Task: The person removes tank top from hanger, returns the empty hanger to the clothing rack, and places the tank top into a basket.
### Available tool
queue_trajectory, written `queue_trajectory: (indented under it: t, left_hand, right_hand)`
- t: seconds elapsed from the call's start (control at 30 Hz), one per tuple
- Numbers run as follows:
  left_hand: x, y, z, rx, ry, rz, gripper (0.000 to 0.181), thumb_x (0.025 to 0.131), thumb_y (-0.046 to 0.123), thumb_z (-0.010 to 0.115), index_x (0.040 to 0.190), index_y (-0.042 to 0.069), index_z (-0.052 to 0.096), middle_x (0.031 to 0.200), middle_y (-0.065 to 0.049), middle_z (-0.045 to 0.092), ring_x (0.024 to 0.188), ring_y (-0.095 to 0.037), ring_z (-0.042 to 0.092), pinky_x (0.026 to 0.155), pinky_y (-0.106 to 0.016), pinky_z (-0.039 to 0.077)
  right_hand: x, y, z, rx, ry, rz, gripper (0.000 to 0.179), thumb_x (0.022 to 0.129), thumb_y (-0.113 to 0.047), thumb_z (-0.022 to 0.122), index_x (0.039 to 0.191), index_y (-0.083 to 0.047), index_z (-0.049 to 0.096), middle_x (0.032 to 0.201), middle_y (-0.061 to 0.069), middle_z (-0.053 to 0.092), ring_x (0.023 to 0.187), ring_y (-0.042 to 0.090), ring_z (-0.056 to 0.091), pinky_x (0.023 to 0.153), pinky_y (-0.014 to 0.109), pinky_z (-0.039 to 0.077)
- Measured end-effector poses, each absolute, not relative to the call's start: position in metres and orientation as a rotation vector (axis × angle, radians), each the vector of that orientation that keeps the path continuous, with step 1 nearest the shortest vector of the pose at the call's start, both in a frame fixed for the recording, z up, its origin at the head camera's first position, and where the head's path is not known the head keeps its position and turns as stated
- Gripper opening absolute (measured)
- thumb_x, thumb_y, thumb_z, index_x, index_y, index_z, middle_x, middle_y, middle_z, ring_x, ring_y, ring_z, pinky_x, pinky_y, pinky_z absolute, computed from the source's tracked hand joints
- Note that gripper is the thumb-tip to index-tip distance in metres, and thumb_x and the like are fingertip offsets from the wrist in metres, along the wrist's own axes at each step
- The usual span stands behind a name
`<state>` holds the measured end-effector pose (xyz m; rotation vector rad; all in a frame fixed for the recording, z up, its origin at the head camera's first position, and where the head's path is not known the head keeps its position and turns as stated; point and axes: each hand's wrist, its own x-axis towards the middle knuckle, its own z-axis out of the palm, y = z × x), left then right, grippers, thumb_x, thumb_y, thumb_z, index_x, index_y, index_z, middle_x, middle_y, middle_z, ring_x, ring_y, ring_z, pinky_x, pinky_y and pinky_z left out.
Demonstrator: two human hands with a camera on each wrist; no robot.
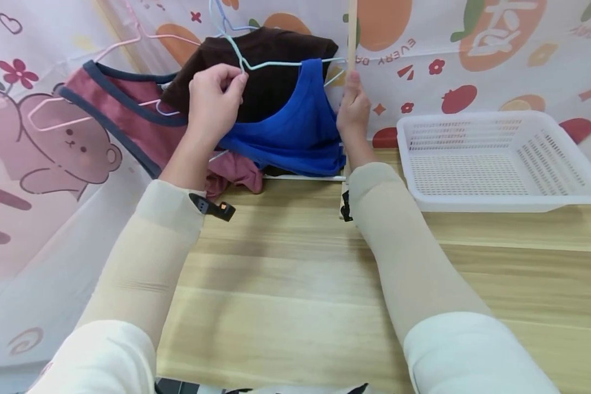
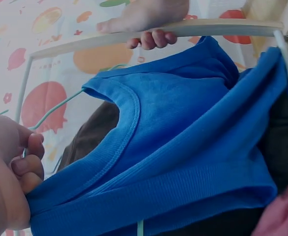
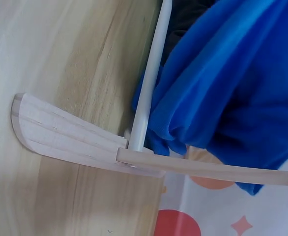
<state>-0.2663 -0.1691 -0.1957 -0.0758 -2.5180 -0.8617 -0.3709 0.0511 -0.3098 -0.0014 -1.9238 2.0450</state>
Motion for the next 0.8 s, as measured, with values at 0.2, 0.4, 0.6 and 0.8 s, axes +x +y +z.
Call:
queue_trajectory:
  t: [0.2, 0.4, 0.6, 0.8]
  left_hand:
    - [-0.238, -0.188, -0.213, -0.163, -2.415, -0.952, 0.029, 0.099, 0.033, 0.058, 0.104, 0.009, 0.074, 0.075, -0.001, 0.062, 0.069, -0.011, 0.055, 0.07, -0.021, 0.041]
    - [-0.203, -0.199, -0.218, -0.233, -2.27, -1.088, 0.028, 0.097, 0.031, 0.062, 0.101, 0.006, 0.074, 0.069, 0.001, 0.059, 0.062, -0.013, 0.054, 0.061, -0.021, 0.042]
    - [-0.17, -0.202, -0.214, -0.286, -2.173, -1.165, 0.022, 0.096, 0.022, 0.064, 0.103, 0.004, 0.075, 0.075, -0.008, 0.064, 0.062, -0.013, 0.054, 0.059, -0.021, 0.044]
    - [-0.145, -0.198, -0.215, -0.341, -2.208, -1.173, 0.02, 0.095, 0.021, 0.065, 0.102, 0.005, 0.076, 0.079, -0.005, 0.068, 0.061, -0.012, 0.054, 0.061, -0.02, 0.043]
  right_hand:
    - [-0.37, 0.057, -0.307, 0.022, -1.908, 2.19, 0.049, 0.105, -0.051, 0.026, 0.077, -0.016, 0.046, 0.065, -0.001, 0.042, 0.06, 0.014, 0.043, 0.056, 0.024, 0.033]
    - [-0.367, 0.061, -0.303, 0.061, -1.874, 2.363, 0.049, 0.104, -0.054, 0.027, 0.084, -0.015, 0.048, 0.063, 0.0, 0.04, 0.054, 0.017, 0.04, 0.05, 0.024, 0.036]
    - [-0.362, 0.072, -0.299, 0.014, -2.024, 2.256, 0.054, 0.101, -0.058, 0.033, 0.094, -0.011, 0.056, 0.063, 0.002, 0.051, 0.058, 0.017, 0.054, 0.066, 0.028, 0.049]
    - [-0.344, 0.089, -0.283, -0.117, -2.092, 2.245, 0.047, 0.097, -0.055, 0.049, 0.105, -0.012, 0.063, 0.086, 0.0, 0.063, 0.083, 0.014, 0.06, 0.086, 0.028, 0.049]
